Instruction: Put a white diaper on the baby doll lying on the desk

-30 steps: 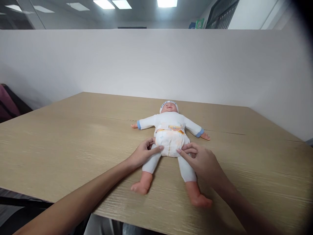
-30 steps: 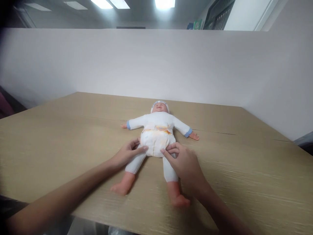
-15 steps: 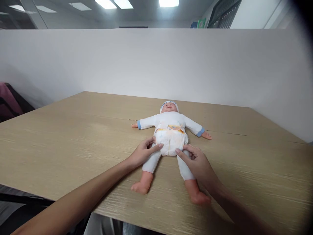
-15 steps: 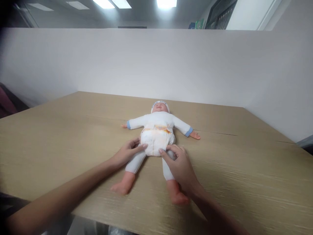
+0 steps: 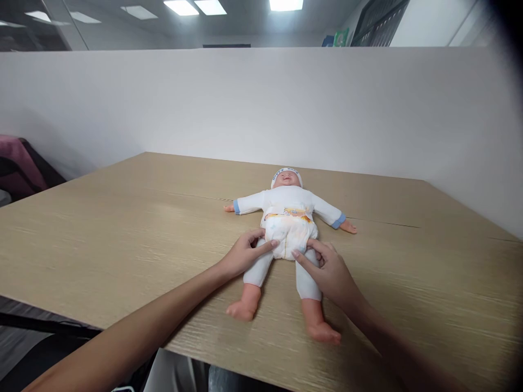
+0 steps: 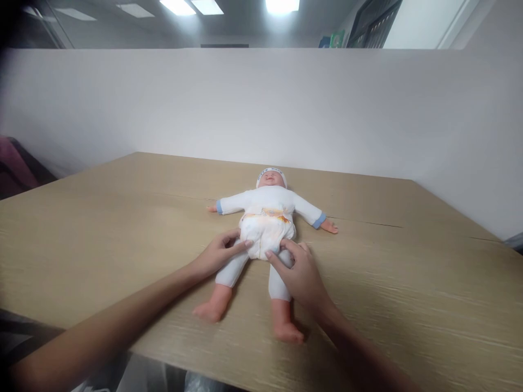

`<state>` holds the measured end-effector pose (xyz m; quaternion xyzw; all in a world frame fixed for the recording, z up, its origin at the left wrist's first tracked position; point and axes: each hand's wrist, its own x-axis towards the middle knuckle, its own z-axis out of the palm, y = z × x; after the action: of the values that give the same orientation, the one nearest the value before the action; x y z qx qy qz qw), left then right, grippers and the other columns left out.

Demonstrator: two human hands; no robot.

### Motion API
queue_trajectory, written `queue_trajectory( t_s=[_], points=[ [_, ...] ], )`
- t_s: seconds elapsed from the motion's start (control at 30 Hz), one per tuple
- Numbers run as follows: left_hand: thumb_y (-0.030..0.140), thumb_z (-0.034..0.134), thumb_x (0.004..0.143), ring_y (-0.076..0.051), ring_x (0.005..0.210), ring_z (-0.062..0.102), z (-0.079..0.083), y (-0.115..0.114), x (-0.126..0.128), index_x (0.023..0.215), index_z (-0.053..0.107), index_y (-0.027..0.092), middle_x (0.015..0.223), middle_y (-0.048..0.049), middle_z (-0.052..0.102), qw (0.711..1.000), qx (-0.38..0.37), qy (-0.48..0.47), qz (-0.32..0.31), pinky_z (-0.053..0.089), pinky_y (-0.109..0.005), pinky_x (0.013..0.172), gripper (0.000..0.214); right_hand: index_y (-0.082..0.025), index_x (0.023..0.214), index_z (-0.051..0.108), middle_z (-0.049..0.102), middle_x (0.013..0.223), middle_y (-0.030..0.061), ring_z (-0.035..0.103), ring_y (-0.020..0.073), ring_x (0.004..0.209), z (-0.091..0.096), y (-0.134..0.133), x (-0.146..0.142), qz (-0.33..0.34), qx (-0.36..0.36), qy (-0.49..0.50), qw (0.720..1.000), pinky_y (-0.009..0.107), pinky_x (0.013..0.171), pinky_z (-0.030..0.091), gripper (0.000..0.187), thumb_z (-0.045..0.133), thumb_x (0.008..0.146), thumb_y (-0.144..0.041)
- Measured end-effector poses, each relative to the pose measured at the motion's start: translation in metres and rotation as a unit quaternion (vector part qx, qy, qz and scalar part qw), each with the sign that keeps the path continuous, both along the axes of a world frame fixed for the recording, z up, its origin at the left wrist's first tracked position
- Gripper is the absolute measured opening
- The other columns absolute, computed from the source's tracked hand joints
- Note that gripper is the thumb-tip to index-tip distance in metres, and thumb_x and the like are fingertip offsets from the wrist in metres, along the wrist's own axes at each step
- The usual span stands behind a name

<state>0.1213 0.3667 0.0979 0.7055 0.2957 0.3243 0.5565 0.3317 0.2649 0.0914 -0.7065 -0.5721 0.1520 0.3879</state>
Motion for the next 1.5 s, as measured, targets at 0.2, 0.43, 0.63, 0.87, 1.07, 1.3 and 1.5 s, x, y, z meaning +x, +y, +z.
queue_trajectory(
  t_s=[0.2,0.43,0.63,0.87,1.07,1.3,1.5],
  points=[
    [0.054,0.074,0.086,-0.027,0.103,0.064,-0.004,0.002,0.0,0.105,0.074,0.016,0.106,-0.0077,0.074,0.998,-0.06,-0.012,-0.002,0.049,-0.035,0.089,0.042,-0.023,0.089,0.069,0.054,0.076,0.0007,0.05,0.0201,0.071,0.001,0.0,0.0,-0.012,0.011,0.029,0.999,0.032,0.065,0.041,0.037,0.064,0.089,-0.06],
    [0.057,0.072,0.087,-0.026,0.097,0.066,-0.003,0.002,0.001,0.104,0.073,0.016,0.104,-0.0088,0.074,0.993,-0.111,-0.041,-0.011,0.051,-0.038,0.089,0.044,-0.023,0.082,0.061,0.052,0.069,-0.003,0.043,0.0158,0.064,0.007,0.002,-0.003,0.025,0.018,0.086,0.996,0.029,0.059,0.035,0.034,0.064,0.091,-0.055],
    [0.057,0.069,0.089,-0.025,0.094,0.064,0.0,-0.001,0.001,0.099,0.074,0.017,0.097,-0.0056,0.074,0.999,0.009,0.032,0.019,0.05,-0.036,0.084,0.042,-0.023,0.083,0.068,0.069,0.083,0.0018,0.059,0.0227,0.082,0.006,0.005,-0.003,0.04,0.008,0.047,0.998,0.032,0.074,0.046,0.03,0.065,0.089,-0.052],
    [0.054,0.073,0.086,-0.031,0.107,0.065,-0.001,-0.001,0.003,0.105,0.078,0.021,0.108,-0.0057,0.077,0.998,0.046,0.044,0.017,0.052,-0.039,0.095,0.039,-0.021,0.078,0.067,0.071,0.084,0.0026,0.062,0.0247,0.087,-0.002,0.011,0.0,0.038,0.013,0.056,0.998,0.036,0.082,0.047,0.033,0.067,0.089,-0.052],
    [0.051,0.068,0.092,-0.029,0.114,0.065,0.0,0.002,0.004,0.116,0.076,0.02,0.119,-0.0069,0.076,0.999,-0.025,0.004,-0.04,0.051,-0.036,0.097,0.04,-0.022,0.108,0.076,0.078,0.113,0.0053,0.068,0.0295,0.11,-0.006,0.015,0.006,0.102,-0.014,0.254,0.962,0.04,0.098,0.052,0.037,0.074,0.086,-0.052],
    [0.05,0.082,0.079,-0.031,0.11,0.065,0.0,-0.002,0.002,0.106,0.078,0.021,0.112,-0.0056,0.077,0.995,0.071,0.073,-0.003,0.049,-0.041,0.1,0.04,-0.023,0.11,0.077,0.077,0.119,0.0062,0.068,0.0313,0.118,-0.006,0.018,0.009,0.105,-0.035,0.306,0.946,0.044,0.105,0.051,0.041,0.078,0.083,-0.053],
    [0.046,0.076,0.085,-0.03,0.11,0.064,-0.008,0.003,0.003,0.1,0.08,0.024,0.109,-0.0036,0.077,0.989,0.114,0.087,0.02,0.047,-0.041,0.104,0.027,-0.024,0.113,0.075,0.077,0.117,0.0049,0.069,0.0307,0.115,-0.007,0.018,0.009,0.105,-0.015,0.249,0.963,0.043,0.103,0.053,0.041,0.074,0.086,-0.055]
  ],
)
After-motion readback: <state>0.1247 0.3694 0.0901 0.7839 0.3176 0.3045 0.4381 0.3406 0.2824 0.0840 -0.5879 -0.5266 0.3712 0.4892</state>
